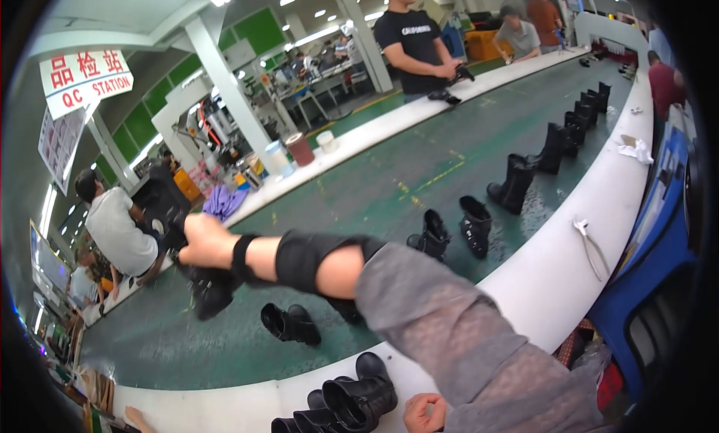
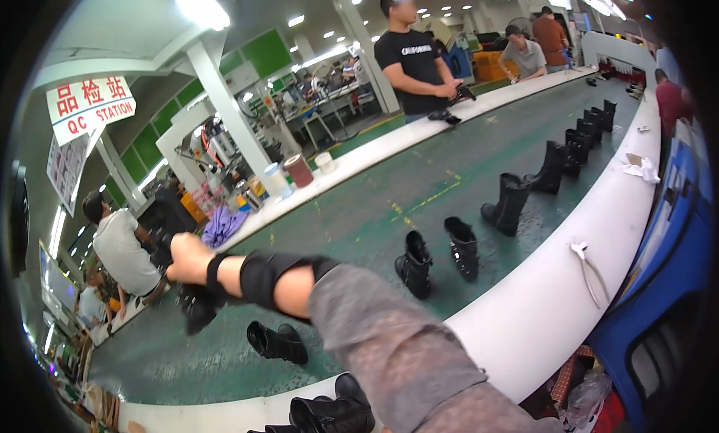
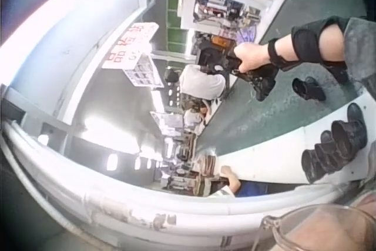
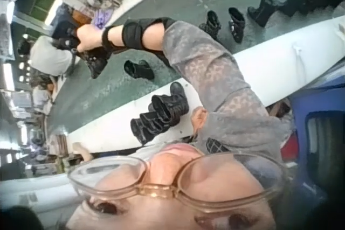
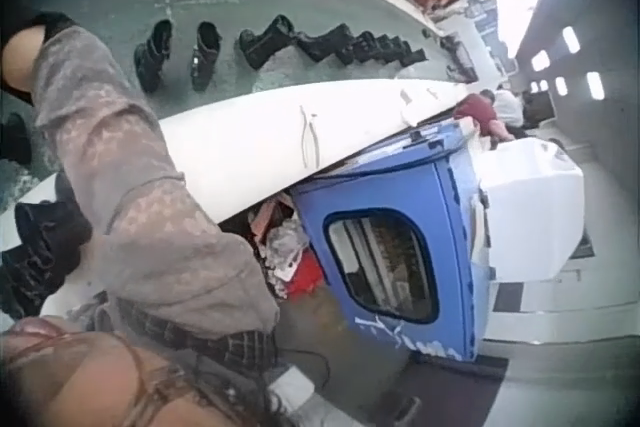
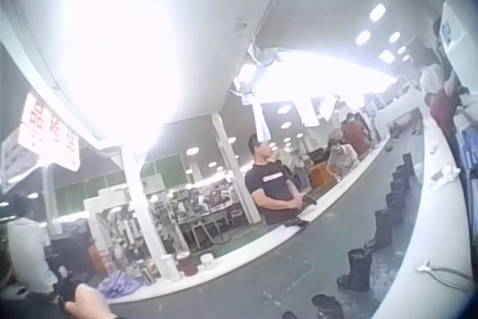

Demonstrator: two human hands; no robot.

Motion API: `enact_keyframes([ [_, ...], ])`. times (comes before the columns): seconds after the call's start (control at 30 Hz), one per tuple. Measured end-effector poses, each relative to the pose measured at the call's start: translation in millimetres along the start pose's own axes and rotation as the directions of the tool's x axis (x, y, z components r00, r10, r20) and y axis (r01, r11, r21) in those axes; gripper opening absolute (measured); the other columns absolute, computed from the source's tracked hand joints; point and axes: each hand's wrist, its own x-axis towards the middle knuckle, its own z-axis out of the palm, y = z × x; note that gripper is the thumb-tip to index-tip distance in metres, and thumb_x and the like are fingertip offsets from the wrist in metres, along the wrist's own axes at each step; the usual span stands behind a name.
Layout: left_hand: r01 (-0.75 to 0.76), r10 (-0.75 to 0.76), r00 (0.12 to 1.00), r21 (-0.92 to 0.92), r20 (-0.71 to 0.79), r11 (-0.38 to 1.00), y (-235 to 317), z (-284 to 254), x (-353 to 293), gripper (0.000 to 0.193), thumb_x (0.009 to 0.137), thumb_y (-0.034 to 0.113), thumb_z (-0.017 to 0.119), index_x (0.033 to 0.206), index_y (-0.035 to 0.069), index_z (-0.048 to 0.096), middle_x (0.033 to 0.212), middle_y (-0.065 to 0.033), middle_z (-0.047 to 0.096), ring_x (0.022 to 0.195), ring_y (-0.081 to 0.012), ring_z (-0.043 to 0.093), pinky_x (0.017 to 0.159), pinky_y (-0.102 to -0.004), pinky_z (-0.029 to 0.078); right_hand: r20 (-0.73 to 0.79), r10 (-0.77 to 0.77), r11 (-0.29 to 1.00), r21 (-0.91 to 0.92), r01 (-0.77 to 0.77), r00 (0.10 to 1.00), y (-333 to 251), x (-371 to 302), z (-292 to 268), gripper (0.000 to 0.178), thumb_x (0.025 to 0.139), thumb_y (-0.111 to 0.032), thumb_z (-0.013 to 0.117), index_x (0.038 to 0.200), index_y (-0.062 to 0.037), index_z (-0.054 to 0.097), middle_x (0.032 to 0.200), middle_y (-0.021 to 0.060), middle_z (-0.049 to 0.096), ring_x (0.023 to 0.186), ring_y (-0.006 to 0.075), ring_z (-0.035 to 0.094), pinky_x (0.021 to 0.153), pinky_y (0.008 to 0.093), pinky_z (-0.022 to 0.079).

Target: The recorder is inspecting and matching pairs of black leather boots on a factory conveyor belt.

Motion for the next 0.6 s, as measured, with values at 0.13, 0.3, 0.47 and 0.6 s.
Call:
enact_keyframes([
  [0.13, 0.012, -0.012, 1.0, 0.004, -0.009, 1.0, 0, 5, -3, 0.006, 0.081, 0.009, 0.066, 0.082, 0.004, 0.063, 0.078, -0.0087, 0.064, 0.078, -0.0261, 0.061, 0.079, -0.0346, 0.043, 0.072, 0.118, 0.973, 0.191, -0.13, 0.99, -23, -29, 58, 0.027, 0.062, -0.013, 0.069, 0.081, 0.0048, 0.063, 0.079, 0.0257, 0.065, 0.081, 0.0412, 0.064, 0.074, 0.0442, 0.052],
  [0.3, 0.016, -0.016, 1.0, -0.005, -0.021, 1.0, 1, 6, -4, 0.006, 0.081, 0.009, 0.066, 0.082, 0.005, 0.063, 0.078, -0.0089, 0.064, 0.078, -0.0264, 0.061, 0.079, -0.0347, 0.044, 0.019, 0.197, 0.966, 0.164, -0.198, 0.98, -20, -69, 123, 0.037, 0.068, -0.014, 0.07, 0.092, 0.0086, 0.053, 0.085, 0.0299, 0.063, 0.084, 0.0457, 0.062, 0.076, 0.0476, 0.051],
  [0.47, 0.009, -0.009, 1.0, -0.001, -0.029, 1.0, -2, 3, -4, 0.006, 0.081, 0.01, 0.066, 0.082, 0.005, 0.063, 0.078, -0.0091, 0.063, 0.078, -0.0267, 0.061, 0.078, -0.0348, 0.044, 0.173, 0.157, 0.987, -0.015, -0.157, 0.972, 16, -116, 146, 0.048, 0.069, -0.006, 0.07, 0.102, 0.0053, 0.037, 0.084, 0.0305, 0.063, 0.086, 0.0468, 0.062, 0.071, 0.0506, 0.05],
  [0.6, -0.003, 0.003, 0.999, 0.005, -0.039, 1.0, -6, 1, -3, 0.006, 0.081, 0.01, 0.065, 0.082, 0.005, 0.063, 0.077, -0.0092, 0.063, 0.078, -0.027, 0.061, 0.078, -0.0348, 0.044, 0.459, 0.239, 0.968, -0.186, -0.171, 0.856, 36, -153, 145, 0.045, 0.066, -0.002, 0.07, 0.105, 0.0069, 0.048, 0.091, 0.0274, 0.064, 0.095, 0.0422, 0.062, 0.076, 0.0476, 0.051],
])
